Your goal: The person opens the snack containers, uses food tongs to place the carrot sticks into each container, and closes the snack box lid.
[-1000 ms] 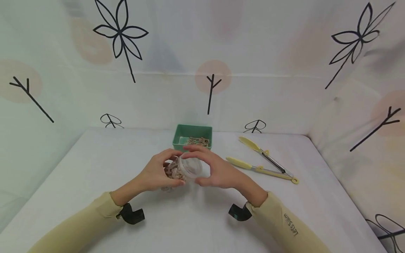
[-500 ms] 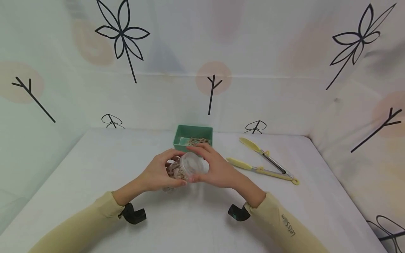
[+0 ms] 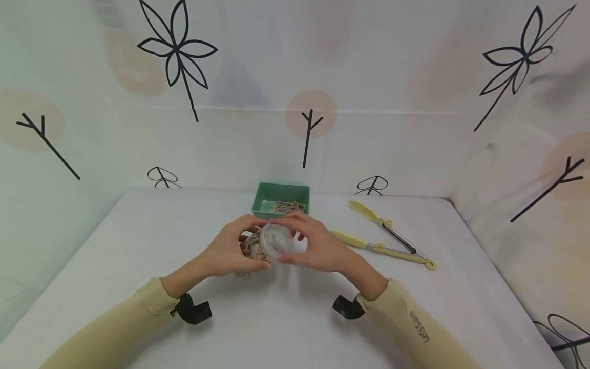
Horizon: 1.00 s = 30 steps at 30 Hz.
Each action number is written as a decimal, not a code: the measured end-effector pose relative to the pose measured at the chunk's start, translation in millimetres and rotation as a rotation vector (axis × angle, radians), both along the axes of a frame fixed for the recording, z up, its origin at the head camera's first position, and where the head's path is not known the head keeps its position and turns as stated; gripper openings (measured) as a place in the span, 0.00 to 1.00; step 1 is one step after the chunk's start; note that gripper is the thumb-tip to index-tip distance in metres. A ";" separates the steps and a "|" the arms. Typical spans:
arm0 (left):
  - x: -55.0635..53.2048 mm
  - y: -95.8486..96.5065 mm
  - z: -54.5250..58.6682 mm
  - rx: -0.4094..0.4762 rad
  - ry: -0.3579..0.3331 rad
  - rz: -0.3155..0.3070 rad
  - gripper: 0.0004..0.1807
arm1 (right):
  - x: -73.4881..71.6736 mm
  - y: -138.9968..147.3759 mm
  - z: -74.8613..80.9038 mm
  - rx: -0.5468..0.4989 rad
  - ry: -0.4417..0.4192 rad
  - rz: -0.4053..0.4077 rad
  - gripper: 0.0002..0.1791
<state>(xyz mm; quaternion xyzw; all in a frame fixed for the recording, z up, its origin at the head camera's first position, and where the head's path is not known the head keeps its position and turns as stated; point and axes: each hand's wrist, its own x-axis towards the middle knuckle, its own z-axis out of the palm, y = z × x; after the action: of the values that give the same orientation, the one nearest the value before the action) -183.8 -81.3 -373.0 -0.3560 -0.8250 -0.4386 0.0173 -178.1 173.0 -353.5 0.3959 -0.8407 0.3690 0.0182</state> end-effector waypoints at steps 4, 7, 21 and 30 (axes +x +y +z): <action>1.0 4.5 -2.9 -0.003 0.066 0.065 0.40 | 2.5 -7.5 -2.7 0.048 0.025 -0.166 0.33; 2.7 7.2 -4.4 -0.023 0.092 0.106 0.40 | 4.4 -12.3 -3.7 0.075 0.023 -0.258 0.32; 1.1 0.5 -0.9 0.010 -0.011 0.050 0.40 | 4.4 -4.8 -8.6 -0.106 0.043 -0.008 0.35; 3.6 8.5 -6.2 0.017 0.034 0.128 0.39 | 10.8 -21.5 -17.7 -0.140 -0.061 -0.317 0.28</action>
<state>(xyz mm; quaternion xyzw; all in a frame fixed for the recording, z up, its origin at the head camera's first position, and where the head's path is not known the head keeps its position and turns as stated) -180.3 -72.8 -379.3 -0.3100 -0.8418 -0.4375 0.0624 -167.3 151.5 -371.2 0.2448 -0.8650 0.4309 0.0784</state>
